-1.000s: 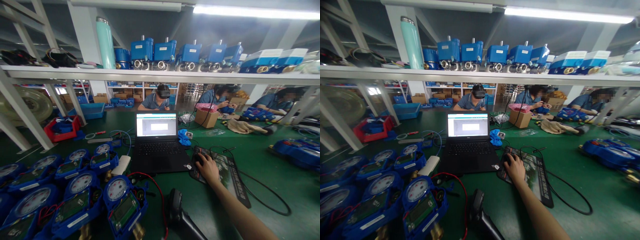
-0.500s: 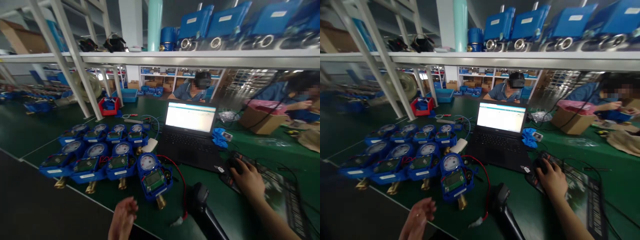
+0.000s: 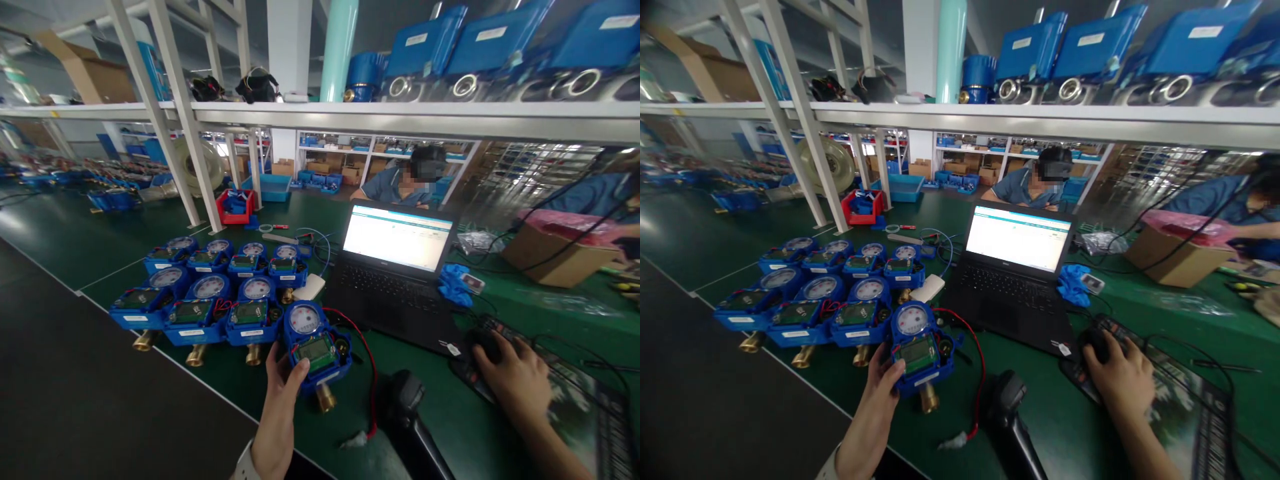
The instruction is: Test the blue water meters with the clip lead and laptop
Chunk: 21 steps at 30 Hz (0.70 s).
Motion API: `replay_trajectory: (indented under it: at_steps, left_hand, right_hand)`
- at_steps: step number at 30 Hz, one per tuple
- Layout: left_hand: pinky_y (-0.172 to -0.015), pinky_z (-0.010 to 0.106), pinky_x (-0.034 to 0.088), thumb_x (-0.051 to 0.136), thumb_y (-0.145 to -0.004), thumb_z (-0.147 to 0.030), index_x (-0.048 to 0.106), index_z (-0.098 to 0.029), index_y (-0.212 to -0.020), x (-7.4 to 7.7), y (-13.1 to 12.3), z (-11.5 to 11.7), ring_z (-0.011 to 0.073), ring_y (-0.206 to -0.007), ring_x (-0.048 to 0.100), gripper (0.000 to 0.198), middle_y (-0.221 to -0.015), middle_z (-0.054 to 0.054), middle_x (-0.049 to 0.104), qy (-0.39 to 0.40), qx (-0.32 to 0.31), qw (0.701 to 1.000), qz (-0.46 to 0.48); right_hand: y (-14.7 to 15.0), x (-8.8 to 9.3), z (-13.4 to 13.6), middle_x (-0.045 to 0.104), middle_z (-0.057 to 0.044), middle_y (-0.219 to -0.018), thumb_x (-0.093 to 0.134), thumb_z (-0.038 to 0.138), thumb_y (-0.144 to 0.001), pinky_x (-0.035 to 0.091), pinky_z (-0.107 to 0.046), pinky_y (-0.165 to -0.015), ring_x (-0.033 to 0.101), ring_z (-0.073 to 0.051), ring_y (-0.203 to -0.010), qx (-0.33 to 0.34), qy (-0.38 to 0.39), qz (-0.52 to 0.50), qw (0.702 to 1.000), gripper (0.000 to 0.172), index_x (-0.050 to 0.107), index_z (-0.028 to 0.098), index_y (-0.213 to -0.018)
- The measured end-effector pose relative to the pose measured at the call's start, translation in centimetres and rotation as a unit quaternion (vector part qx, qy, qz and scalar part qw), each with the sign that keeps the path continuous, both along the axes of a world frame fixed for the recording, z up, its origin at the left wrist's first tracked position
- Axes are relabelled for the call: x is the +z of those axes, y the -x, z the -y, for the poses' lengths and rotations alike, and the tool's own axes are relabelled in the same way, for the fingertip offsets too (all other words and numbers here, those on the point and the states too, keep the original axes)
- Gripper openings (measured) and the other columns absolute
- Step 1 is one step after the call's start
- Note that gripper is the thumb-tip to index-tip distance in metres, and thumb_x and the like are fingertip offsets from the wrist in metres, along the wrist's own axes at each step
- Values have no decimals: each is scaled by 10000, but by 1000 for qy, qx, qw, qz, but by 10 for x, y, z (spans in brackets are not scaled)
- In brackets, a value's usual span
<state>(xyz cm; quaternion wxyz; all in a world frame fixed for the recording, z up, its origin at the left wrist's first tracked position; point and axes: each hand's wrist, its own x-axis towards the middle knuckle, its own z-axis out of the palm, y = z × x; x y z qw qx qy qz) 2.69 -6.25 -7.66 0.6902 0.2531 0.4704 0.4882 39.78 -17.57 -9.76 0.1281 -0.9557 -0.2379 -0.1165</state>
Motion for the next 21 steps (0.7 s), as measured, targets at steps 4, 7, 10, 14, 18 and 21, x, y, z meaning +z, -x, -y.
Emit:
replay_trajectory:
  at_steps: [4, 7, 10, 14, 18, 21]
  left_hand:
    - [-926, 354, 489, 783, -650, -366, 345, -325, -1330, 12, -2, 6, 261, -1161, 568, 810, -1255, 87, 558, -6, -7, 1000, 4]
    - [-982, 365, 469, 773, -681, -364, 351, -338, -1323, 15, 0, 9, 256, -1188, 557, 768, -1262, 66, 573, -4, -21, 999, 31]
    - [-1028, 381, 443, 791, -668, -395, 331, -346, -1325, 19, 1, 11, 259, -1208, 546, 803, -1277, 56, 567, -3, -35, 998, 48]
    - [-1045, 403, 433, 827, -597, -462, 307, -326, -1323, 26, 2, 13, 279, -1206, 547, 904, -1278, 76, 567, -8, -36, 998, 57]
    - [-999, 411, 462, 851, -565, -436, 315, -325, -1297, 27, 3, 14, 288, -1183, 564, 914, -1252, 82, 584, 15, -34, 996, 79]
    - [-967, 425, 469, 829, -613, -402, 316, -313, -1290, 24, 3, 14, 289, -1157, 583, 854, -1215, 88, 620, 18, -42, 994, 95]
  right_hand:
    - [3, 4, -1, 402, -162, -1423, 251, 564, -904, 396, -447, -1004, 395, -381, -1268, -3, 2, -2, 1000, 675, 497, 157, -1383]
    - [2, 3, 0, 400, -158, -1423, 234, 581, -900, 403, -447, -988, 394, -379, -1270, -2, 3, -5, 1000, 688, 495, 167, -1384]
    - [-1, 0, 1, 405, -174, -1406, 192, 621, -879, 405, -463, -973, 395, -392, -1257, 9, -1, -1, 1000, 744, 504, 160, -1371]
    - [-3, -1, 1, 397, -182, -1409, 108, 688, -830, 394, -485, -965, 382, -412, -1253, 9, -5, -14, 1000, 857, 500, 154, -1374]
    - [-4, 0, -1, 369, -160, -1440, 59, 745, -771, 390, -500, -953, 354, -415, -1272, 2, -6, -36, 999, 944, 478, 177, -1399]
    - [-15, -10, 3, 360, -161, -1448, 71, 765, -740, 376, -501, -971, 341, -416, -1281, 1, -11, -40, 999, 961, 466, 198, -1408]
